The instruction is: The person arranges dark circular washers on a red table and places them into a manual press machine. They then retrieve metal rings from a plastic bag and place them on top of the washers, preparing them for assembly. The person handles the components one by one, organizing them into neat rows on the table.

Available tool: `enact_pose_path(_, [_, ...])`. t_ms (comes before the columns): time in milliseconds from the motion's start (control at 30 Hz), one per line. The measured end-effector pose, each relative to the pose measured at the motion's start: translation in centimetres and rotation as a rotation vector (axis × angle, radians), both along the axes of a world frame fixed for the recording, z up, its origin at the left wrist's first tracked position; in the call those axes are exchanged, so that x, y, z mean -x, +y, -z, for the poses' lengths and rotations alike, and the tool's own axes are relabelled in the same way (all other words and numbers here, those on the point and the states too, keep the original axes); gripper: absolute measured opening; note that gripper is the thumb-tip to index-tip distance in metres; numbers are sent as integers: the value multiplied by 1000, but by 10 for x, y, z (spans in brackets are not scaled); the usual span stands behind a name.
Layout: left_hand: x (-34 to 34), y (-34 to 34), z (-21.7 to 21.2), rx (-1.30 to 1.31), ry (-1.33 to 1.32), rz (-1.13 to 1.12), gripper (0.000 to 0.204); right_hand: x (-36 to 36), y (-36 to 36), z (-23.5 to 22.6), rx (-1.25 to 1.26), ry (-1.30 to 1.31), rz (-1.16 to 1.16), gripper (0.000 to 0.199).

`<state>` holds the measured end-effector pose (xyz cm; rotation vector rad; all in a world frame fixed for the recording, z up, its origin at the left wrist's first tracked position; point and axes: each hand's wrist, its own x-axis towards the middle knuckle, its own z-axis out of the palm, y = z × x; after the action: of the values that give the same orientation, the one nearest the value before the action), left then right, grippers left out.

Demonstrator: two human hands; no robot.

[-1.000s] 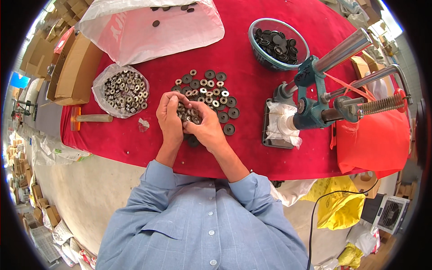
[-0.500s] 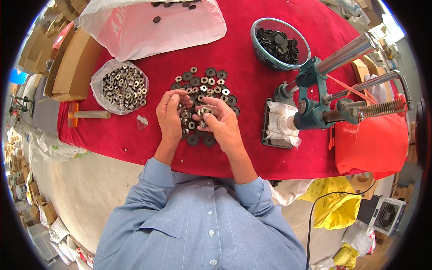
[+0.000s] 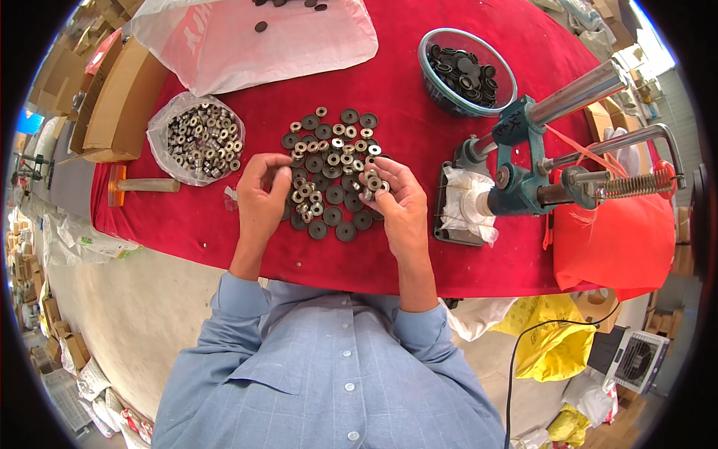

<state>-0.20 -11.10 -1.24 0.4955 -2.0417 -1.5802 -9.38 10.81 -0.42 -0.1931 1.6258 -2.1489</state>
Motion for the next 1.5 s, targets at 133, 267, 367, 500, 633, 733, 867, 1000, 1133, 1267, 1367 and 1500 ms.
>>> enact_pose_path(133, [-25,11,-6,570,-117,142,38,-1,-1,7,36,6,15,47])
enact_pose_path(267, [-35,26,-1,654,-134,189,46,-2,-2,13,-80,136,14,44])
enact_pose_path(367, [-33,27,1,716,-137,203,43,-5,-4,11,-92,196,20,42])
enact_pose_path(500, [-28,28,6,780,-96,244,41,-8,-6,6,-20,172,4,41])
enact_pose_path(633, [-24,29,9,726,-67,246,36,-6,1,8,-51,247,49,40])
enact_pose_path(733, [-24,29,9,680,-64,230,33,-5,10,13,-184,284,111,40])
enact_pose_path(867, [-25,29,6,693,-79,213,33,-2,23,23,-452,478,194,45])
enact_pose_path(1000, [-23,28,5,640,-105,206,33,-3,27,18,-616,631,225,46])
enact_pose_path(1133, [-21,21,3,574,-128,227,30,-4,26,21,-688,759,234,44])
enact_pose_path(1267, [-21,17,3,653,-61,246,28,-6,27,27,-785,924,233,44])
enact_pose_path(1367, [-22,18,2,658,-84,248,27,-8,32,33,-843,933,224,44])
enact_pose_path(1500, [-19,13,3,622,-139,268,25,-16,39,33,-906,892,188,43])
